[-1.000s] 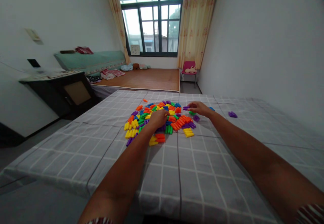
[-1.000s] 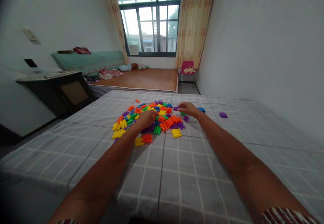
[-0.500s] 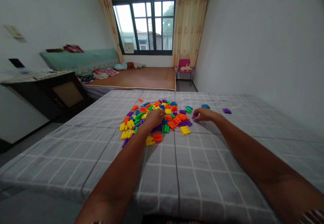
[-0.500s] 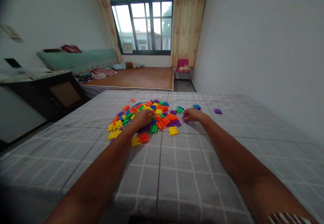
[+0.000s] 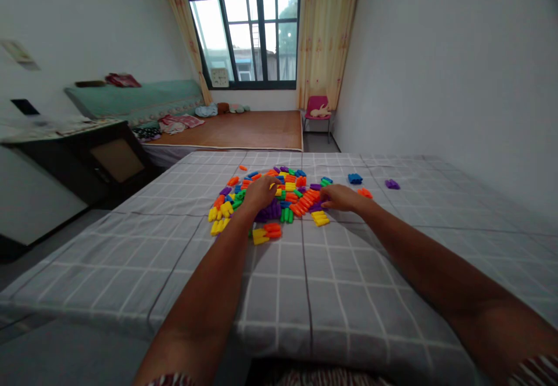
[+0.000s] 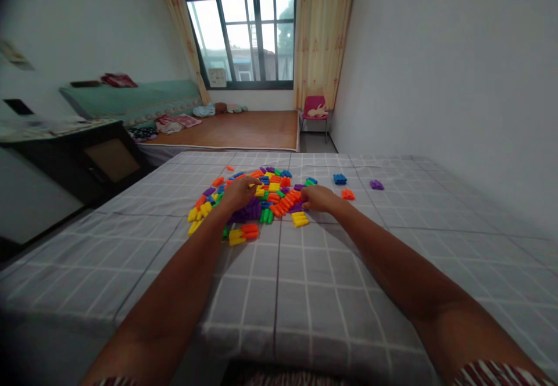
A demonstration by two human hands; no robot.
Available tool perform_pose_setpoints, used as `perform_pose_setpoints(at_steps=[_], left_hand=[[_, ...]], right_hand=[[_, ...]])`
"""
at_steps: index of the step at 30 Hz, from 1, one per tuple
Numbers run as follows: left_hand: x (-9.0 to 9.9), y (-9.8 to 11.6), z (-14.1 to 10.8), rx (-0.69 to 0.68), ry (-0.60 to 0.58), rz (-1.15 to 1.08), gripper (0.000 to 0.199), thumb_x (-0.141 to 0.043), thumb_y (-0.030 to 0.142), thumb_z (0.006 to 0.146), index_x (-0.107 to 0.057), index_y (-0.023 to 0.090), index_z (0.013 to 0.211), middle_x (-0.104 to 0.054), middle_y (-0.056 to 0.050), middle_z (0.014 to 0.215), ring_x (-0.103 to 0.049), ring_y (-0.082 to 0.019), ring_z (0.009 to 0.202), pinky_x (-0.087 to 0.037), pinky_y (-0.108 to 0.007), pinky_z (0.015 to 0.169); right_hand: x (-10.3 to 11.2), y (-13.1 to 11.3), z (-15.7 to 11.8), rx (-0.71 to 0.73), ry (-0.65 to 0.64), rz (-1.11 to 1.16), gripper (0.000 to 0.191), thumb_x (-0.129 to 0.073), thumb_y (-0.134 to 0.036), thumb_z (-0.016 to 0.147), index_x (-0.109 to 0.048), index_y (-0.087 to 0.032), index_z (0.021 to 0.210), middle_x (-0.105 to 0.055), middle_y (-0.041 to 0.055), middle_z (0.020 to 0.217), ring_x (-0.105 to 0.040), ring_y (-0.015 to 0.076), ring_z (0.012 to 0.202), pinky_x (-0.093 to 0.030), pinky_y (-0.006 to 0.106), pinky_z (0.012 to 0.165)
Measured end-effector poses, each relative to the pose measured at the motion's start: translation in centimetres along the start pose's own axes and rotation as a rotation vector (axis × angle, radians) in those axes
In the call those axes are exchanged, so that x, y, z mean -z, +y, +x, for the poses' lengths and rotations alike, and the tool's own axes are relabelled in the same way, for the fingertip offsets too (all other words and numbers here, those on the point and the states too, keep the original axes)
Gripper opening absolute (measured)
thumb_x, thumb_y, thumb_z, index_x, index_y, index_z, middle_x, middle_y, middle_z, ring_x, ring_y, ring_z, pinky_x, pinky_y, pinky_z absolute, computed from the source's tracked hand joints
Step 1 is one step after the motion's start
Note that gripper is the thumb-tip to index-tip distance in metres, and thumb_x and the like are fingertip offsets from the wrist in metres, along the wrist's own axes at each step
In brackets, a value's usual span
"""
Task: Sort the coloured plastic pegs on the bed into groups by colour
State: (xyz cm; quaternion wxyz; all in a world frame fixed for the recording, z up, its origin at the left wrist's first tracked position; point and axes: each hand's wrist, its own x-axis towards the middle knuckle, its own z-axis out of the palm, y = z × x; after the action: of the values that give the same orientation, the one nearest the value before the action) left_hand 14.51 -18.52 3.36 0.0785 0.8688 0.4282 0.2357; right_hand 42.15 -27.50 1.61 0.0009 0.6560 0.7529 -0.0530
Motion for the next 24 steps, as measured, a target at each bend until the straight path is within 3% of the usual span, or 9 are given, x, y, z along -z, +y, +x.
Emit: perform_pose_setpoints(at_steps=[4,8,10,14,17,21,24], left_hand=[[1.3,-2.1,0.8,0.085,0.163,-0.190,0.031,-0.051,0.018,0.084,-0.072,0.017,0.106,-0.074,-0.006,0.107,-0.066,-0.020,0.101,-0.049,-0.032,0.095],[1.0,-4.3,1.4,0.155,0.308,-0.413,0.031,-0.049,0.013,0.080,-0.073,0.013,0.098,-0.075,-0.006,0.097,-0.068,-0.016,0.090,-0.053,-0.027,0.086],[0.5,-5.0,1.5,0.161,0.320,-0.442,0.028,-0.050,0.012,0.077,-0.074,0.014,0.093,-0.075,-0.004,0.092,-0.068,-0.016,0.087,-0.053,-0.028,0.084],[-0.1,-5.5,1.5,0.153,0.317,-0.464,0.028,-0.050,0.010,0.075,-0.074,0.015,0.088,-0.075,-0.003,0.087,-0.068,-0.016,0.084,-0.054,-0.028,0.082],[-0.1,-5.7,1.5,0.159,0.332,-0.506,0.028,-0.050,0.010,0.075,-0.074,0.014,0.089,-0.075,-0.004,0.088,-0.068,-0.016,0.083,-0.054,-0.028,0.081],[0.0,-6.0,1.5,0.178,0.328,-0.509,0.029,-0.050,0.011,0.075,-0.074,0.013,0.090,-0.075,-0.005,0.087,-0.068,-0.016,0.083,-0.054,-0.028,0.081],[0.0,-5.8,1.5,0.172,0.314,-0.519,0.028,-0.051,0.012,0.075,-0.075,0.013,0.090,-0.075,-0.005,0.086,-0.068,-0.017,0.084,-0.053,-0.029,0.082]], right_hand=[[0.3,-2.2,0.3,0.001,0.174,0.005,0.017,-0.061,-0.029,0.084,-0.070,-0.021,0.096,-0.071,0.0096,0.100,-0.064,0.0247,0.089,-0.044,0.030,0.069],[0.3,-7.4,2.0,0.315,0.227,0.187,0.019,-0.060,-0.023,0.086,-0.068,-0.020,0.103,-0.071,0.0069,0.100,-0.064,0.0197,0.088,-0.046,0.029,0.076],[-0.2,-10.6,3.1,0.448,0.274,0.227,0.026,-0.061,-0.023,0.087,-0.066,-0.019,0.112,-0.069,0.0092,0.109,-0.062,0.0214,0.099,-0.046,0.032,0.084],[-1.3,-14.7,5.0,0.498,0.295,0.204,0.044,-0.067,-0.032,0.084,-0.058,-0.019,0.125,-0.063,0.0132,0.122,-0.057,0.0258,0.112,-0.044,0.038,0.092],[-1.8,-14.4,6.0,0.456,0.234,0.243,0.045,-0.069,-0.026,0.080,-0.058,-0.018,0.123,-0.066,0.0107,0.113,-0.060,0.0242,0.102,-0.047,0.035,0.085],[-2.0,-10.8,6.8,0.303,0.205,0.383,0.046,-0.063,-0.006,0.073,-0.059,-0.017,0.118,-0.068,0.0057,0.101,-0.063,0.0203,0.089,-0.048,0.031,0.078],[-2.1,-8.2,6.7,0.272,0.184,0.590,0.042,-0.062,-0.006,0.071,-0.061,-0.019,0.111,-0.067,0.0033,0.097,-0.064,0.0194,0.086,-0.051,0.033,0.078]])
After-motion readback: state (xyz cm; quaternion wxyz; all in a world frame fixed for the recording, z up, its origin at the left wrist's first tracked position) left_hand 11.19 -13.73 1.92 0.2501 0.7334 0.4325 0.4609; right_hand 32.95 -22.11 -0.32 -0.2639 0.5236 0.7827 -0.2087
